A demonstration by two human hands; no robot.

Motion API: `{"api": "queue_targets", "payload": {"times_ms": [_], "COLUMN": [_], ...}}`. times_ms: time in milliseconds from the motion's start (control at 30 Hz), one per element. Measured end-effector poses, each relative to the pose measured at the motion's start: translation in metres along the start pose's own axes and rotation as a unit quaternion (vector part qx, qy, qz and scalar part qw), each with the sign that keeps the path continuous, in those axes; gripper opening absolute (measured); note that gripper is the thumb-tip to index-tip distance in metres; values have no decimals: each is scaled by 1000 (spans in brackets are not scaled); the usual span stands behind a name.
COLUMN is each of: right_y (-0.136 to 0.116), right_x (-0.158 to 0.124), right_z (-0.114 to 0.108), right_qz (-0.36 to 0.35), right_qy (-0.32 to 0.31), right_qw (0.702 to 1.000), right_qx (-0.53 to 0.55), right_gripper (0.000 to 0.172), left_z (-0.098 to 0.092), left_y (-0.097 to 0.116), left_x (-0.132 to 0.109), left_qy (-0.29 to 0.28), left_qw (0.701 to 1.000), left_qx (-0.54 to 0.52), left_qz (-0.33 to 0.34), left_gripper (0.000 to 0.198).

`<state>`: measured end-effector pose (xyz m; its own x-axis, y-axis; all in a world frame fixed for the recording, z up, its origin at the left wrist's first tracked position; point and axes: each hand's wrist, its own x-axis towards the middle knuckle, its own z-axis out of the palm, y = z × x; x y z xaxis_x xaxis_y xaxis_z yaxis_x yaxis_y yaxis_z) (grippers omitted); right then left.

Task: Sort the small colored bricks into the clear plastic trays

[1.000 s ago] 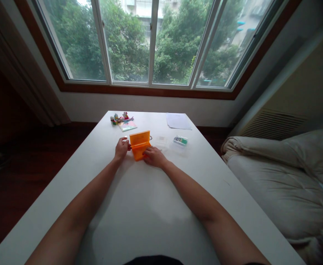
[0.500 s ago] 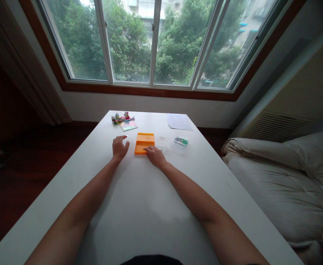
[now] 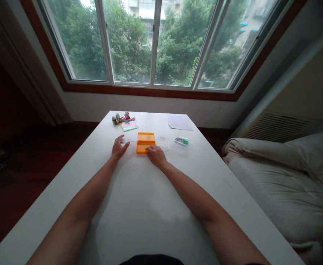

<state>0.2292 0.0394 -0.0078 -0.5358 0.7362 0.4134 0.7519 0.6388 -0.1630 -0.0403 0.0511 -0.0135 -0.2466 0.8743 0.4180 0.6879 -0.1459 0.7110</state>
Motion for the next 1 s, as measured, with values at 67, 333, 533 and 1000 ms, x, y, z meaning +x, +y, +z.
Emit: {"api": "queue_targets", "payload": {"times_ms": [67,333,533,1000], "right_y": [1,-5,-7,-15], "right_x": [-1,-3,-3,-2], "right_z": [-3,-17,-19,-11], "right_qz": [0,-39,-65,-19], "right_qy": [23,161,165,147], "right_qw": [999,984,984,989], "right_qx": [23,61,32,2], "right_gripper": [21,30,29,34], "left_z": [0,4,10,11], "left_y": [12,69,91,99], "left_x": [-5,-35,-49,-52], "left_qy": [13,27,34,38], "left_qw": [999,983,983,989], "left_qx": [-39,15,51,33], "left_qz": [23,179,175,137], "left_gripper": [53,59,66,63]}}
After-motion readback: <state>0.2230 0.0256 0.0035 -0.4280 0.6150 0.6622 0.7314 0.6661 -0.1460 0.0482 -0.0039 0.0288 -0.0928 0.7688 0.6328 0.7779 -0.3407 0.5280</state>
